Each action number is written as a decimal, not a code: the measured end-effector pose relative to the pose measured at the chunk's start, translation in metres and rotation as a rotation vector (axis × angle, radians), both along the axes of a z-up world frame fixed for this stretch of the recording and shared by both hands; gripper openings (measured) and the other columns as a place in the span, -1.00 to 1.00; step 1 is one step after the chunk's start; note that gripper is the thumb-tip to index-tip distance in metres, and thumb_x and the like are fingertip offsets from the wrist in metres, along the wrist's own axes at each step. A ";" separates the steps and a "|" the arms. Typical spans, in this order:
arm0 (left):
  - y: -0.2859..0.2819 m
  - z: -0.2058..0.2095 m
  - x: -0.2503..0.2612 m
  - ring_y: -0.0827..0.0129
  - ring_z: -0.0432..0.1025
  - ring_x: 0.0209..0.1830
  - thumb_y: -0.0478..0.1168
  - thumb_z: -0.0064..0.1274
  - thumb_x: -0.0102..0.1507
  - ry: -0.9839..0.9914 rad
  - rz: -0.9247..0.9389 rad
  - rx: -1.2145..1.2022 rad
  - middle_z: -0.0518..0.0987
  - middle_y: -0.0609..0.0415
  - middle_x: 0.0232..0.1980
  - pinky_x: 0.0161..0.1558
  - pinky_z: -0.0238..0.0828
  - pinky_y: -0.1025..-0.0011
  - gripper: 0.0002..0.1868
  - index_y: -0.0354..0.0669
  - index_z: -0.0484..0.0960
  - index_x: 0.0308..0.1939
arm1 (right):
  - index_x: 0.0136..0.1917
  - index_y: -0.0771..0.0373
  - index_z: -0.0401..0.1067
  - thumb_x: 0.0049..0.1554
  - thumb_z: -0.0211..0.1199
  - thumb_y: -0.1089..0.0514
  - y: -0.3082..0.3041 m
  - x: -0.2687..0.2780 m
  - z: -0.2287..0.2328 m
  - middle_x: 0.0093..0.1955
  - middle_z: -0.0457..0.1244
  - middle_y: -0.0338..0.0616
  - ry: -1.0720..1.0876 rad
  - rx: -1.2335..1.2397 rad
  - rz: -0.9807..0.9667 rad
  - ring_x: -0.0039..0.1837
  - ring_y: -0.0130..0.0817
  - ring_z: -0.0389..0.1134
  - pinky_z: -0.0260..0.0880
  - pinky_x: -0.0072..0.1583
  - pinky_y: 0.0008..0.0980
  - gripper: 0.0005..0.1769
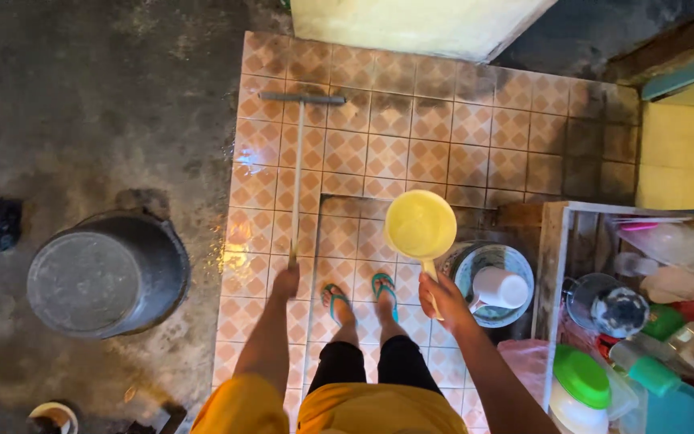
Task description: The person uses a squeegee and a plastic dipper to push water into a drain to clean a tiled floor.
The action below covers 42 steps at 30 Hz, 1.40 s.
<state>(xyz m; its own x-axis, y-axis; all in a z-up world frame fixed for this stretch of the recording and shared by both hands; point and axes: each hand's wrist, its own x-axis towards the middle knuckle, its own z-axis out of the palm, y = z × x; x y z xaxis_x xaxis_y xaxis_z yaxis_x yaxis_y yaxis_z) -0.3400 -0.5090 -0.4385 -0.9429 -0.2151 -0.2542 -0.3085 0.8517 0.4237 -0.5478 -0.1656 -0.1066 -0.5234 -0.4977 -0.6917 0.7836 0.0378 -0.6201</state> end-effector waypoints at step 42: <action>0.023 0.012 -0.138 -0.05 0.63 -0.35 0.36 -0.29 0.50 -0.534 0.557 0.551 0.68 -0.40 -0.29 -0.38 0.49 0.11 -0.09 -0.53 0.76 -0.11 | -0.08 0.20 0.25 0.28 0.13 -0.05 0.061 0.006 0.009 -0.43 0.04 -0.33 0.029 0.023 -0.116 -0.50 -0.50 0.03 0.00 -0.48 -0.47 -0.71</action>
<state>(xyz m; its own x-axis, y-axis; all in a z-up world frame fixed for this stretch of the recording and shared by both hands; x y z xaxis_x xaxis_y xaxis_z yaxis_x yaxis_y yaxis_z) -0.4778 -0.4862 -0.4264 -0.4703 -0.3204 -0.8223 -0.8796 0.2460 0.4072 -0.5414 -0.1044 -0.0974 -0.5968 -0.4165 -0.6859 0.7651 -0.0378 -0.6428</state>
